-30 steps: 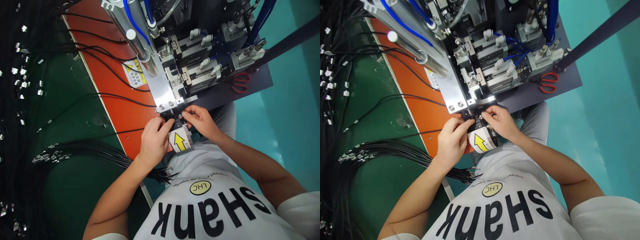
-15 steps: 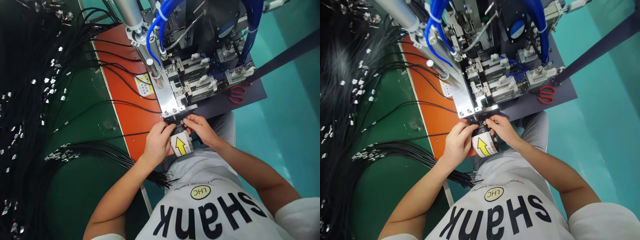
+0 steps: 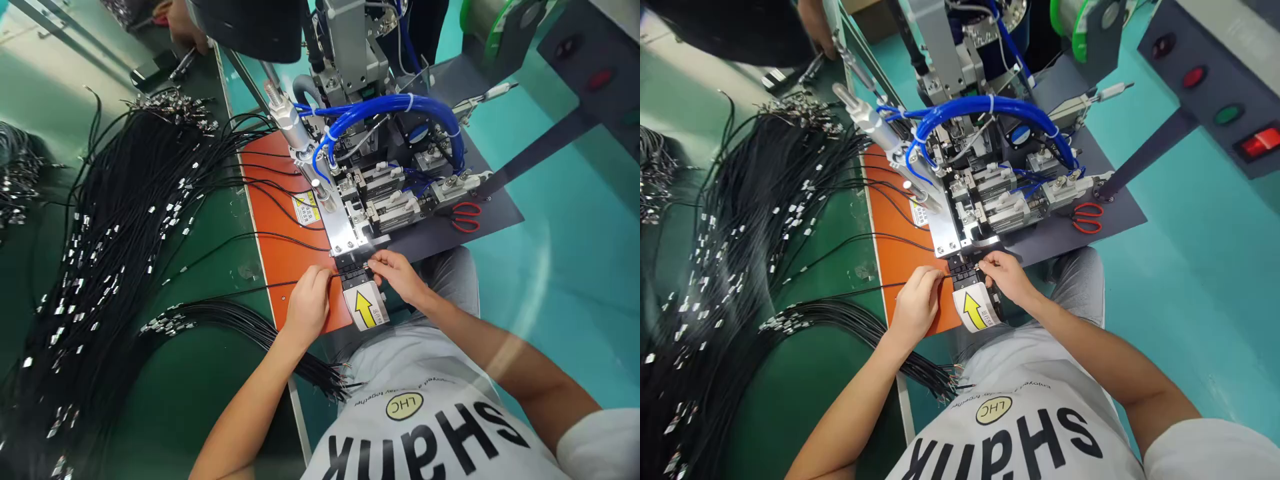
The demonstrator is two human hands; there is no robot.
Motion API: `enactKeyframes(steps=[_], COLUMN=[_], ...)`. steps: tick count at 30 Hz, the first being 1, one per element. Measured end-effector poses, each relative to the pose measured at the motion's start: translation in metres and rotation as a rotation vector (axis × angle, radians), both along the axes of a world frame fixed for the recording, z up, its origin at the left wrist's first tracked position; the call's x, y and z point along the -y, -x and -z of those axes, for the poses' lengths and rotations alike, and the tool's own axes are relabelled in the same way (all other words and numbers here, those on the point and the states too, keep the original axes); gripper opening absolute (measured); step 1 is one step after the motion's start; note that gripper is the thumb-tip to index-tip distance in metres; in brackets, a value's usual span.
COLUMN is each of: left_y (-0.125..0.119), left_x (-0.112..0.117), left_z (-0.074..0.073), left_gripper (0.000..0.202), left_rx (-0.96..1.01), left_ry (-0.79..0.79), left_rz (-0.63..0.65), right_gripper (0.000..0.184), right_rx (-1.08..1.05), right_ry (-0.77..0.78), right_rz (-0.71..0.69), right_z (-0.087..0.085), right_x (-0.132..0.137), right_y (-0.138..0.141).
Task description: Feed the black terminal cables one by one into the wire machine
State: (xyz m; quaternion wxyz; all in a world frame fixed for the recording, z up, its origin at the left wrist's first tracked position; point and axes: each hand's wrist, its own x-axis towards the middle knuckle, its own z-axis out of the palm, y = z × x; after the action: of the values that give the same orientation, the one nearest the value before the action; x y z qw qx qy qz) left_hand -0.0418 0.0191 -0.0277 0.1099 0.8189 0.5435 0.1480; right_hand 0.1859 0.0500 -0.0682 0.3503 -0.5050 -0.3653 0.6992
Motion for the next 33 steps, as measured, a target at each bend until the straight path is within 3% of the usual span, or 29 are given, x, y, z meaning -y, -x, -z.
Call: enactKeyframes(steps=[7, 13, 22, 27, 33], left_y=[-0.001, 0.0, -0.003, 0.021, 0.053], left_x=[0.009, 0.012, 0.013, 0.016, 0.025], left_z=[0.001, 0.002, 0.002, -0.004, -0.003], left_gripper=[0.025, 0.025, 0.027, 0.026, 0.025], left_rx=[0.015, 0.01, 0.023, 0.069, 0.001], left_ry=[-0.093, -0.097, -0.143, -0.088, -0.146], left_rz=[0.021, 0.031, 0.03, -0.023, -0.111], right_gripper=[0.037, 0.034, 0.041, 0.046, 0.045], right_rx=[-0.066, -0.084, -0.112, -0.064, 0.001], right_ry=[0.07, 0.063, 0.11, 0.046, -0.024], right_rz=[0.015, 0.062, 0.044, 0.033, 0.046], right_z=[-0.005, -0.011, 0.002, -0.003, -0.008], right_x=[0.002, 0.004, 0.005, 0.004, 0.001], right_y=[0.001, 0.006, 0.006, 0.002, 0.003])
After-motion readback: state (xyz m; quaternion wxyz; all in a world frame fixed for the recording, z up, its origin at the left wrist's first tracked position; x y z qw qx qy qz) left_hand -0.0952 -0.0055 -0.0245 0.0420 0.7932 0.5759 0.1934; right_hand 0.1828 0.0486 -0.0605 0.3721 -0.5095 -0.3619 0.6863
